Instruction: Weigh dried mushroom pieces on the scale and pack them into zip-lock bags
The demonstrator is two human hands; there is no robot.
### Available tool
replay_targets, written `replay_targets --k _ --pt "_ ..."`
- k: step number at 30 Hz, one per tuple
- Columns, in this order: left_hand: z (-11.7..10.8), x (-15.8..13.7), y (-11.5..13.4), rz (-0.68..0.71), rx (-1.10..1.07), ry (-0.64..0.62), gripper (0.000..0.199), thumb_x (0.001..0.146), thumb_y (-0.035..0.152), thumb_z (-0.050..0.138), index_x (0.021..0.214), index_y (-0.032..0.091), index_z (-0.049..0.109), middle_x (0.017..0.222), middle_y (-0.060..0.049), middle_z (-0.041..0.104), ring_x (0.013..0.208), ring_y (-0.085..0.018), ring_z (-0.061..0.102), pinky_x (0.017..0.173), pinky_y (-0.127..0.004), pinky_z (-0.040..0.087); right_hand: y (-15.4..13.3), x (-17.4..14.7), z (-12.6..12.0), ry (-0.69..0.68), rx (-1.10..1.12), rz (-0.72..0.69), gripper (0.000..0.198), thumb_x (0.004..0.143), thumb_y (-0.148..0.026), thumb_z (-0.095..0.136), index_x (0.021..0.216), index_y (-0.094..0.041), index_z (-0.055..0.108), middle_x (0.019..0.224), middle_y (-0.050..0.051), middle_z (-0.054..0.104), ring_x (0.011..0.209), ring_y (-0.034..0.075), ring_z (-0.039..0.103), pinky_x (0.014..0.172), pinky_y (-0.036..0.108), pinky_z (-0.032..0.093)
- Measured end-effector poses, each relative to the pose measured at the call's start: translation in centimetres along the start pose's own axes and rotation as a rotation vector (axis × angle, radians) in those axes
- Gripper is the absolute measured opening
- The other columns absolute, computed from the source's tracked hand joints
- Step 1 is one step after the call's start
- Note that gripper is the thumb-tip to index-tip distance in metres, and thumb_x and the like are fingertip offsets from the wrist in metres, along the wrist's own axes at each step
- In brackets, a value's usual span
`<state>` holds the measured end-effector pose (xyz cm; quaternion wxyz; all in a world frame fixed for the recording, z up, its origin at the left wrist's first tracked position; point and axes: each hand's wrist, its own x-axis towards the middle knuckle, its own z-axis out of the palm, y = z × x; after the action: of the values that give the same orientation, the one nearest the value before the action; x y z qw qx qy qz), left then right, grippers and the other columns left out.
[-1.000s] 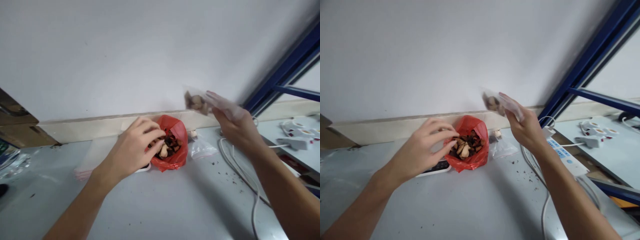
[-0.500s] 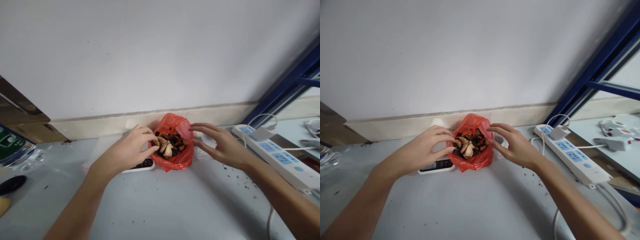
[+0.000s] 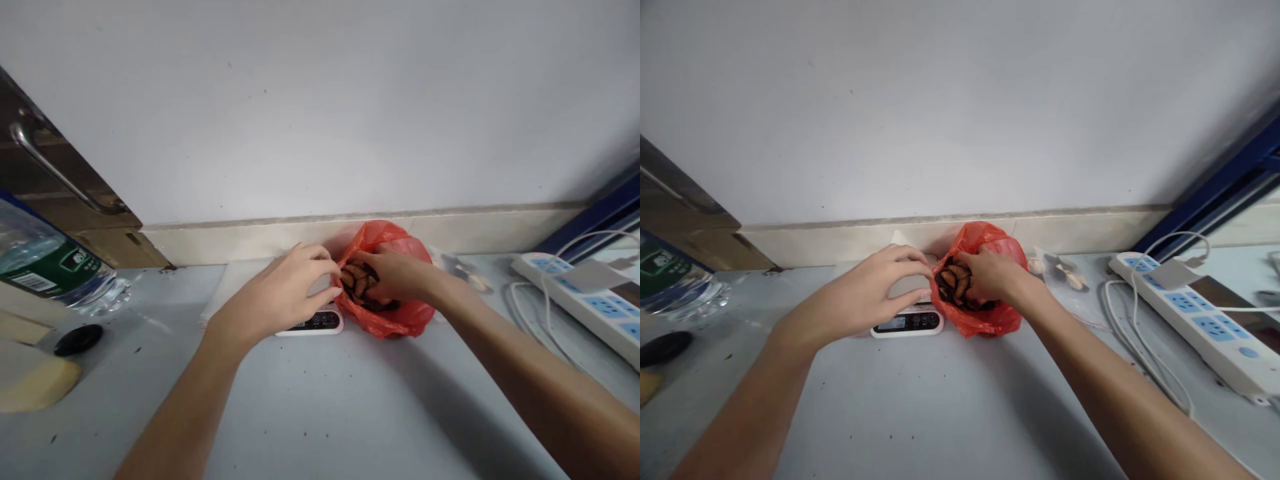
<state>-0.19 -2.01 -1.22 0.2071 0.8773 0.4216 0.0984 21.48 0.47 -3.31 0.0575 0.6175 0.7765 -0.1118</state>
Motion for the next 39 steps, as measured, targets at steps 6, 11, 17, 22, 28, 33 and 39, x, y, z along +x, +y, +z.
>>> replay_targets --k 6,11,17,22,28,33,39 --pt "-0.5 -0.3 0.1 0.0 -0.015 -0.004 0.028 0.101 0.039 0.051 0.114 0.029 0.073 0.134 -0.003 0.063 0.128 -0.026 0.058 0.101 -0.036 0.052 0.6 -0.2 -0.7 0.011 0.011 -0.001 0.02 0.083 -0.012 0.066 0.101 -0.019 0.071 0.111 0.01 0.077 0.1 0.025 0.071 0.077 0.029 0.052" --pt "-0.9 -0.6 0.1 -0.015 -0.014 -0.006 0.028 0.1 0.04 0.05 0.11 0.029 0.074 0.133 -0.003 0.065 0.123 -0.027 0.061 0.098 -0.037 0.054 1.3 -1.0 -1.5 0.101 0.129 0.068 0.006 0.081 -0.016 0.064 0.079 -0.022 0.063 0.085 0.004 0.074 0.081 0.022 0.068 0.067 0.029 0.049" --pt "-1.8 -1.0 -0.5 0.021 0.02 0.001 0.032 0.099 0.043 0.051 0.116 0.028 0.075 0.128 -0.003 0.071 0.121 -0.027 0.064 0.103 -0.037 0.051 2.2 -2.8 -3.4 0.033 0.344 0.1 0.017 0.075 -0.036 0.066 0.067 -0.023 0.058 0.068 0.001 0.066 0.064 0.019 0.059 0.056 0.03 0.043" --pt "-3.9 -2.3 -1.9 -0.177 0.065 -0.072 0.049 0.095 0.052 0.054 0.136 0.029 0.067 0.139 -0.005 0.069 0.127 -0.028 0.063 0.102 -0.035 0.05 0.5 -3.8 -4.9 0.056 0.492 -0.125 0.029 0.073 -0.048 0.069 0.087 -0.023 0.07 0.081 0.001 0.073 0.074 0.021 0.066 0.063 0.03 0.049" --pt "-5.5 -3.6 -4.6 -0.493 0.133 -0.229 0.061 0.093 0.058 0.053 0.149 0.036 0.054 0.142 -0.007 0.069 0.124 -0.03 0.066 0.098 -0.038 0.05 -5.1 0.1 -3.7 0.104 0.356 -0.404 0.021 0.084 -0.017 0.06 0.101 -0.022 0.072 0.101 0.003 0.076 0.088 0.018 0.069 0.074 0.027 0.051" --pt "-5.1 -3.3 -6.1 -0.499 0.112 -0.268 0.064 0.092 0.058 0.054 0.152 0.036 0.051 0.144 -0.007 0.068 0.124 -0.029 0.066 0.1 -0.038 0.049 -8.0 3.6 -2.3 -0.073 0.07 -0.359 0.027 0.076 0.0 0.057 0.082 -0.021 0.073 0.091 0.005 0.076 0.069 0.016 0.064 0.053 0.026 0.037" --pt "-4.6 -2.7 -5.2 -0.507 0.098 -0.303 0.064 0.091 0.056 0.055 0.152 0.035 0.052 0.149 -0.007 0.064 0.126 -0.03 0.064 0.101 -0.039 0.049 -7.1 1.7 -3.1 -0.045 0.137 -0.306 0.034 0.08 -0.009 0.065 0.107 -0.027 0.077 0.109 0.004 0.077 0.08 0.017 0.07 0.059 0.025 0.046"
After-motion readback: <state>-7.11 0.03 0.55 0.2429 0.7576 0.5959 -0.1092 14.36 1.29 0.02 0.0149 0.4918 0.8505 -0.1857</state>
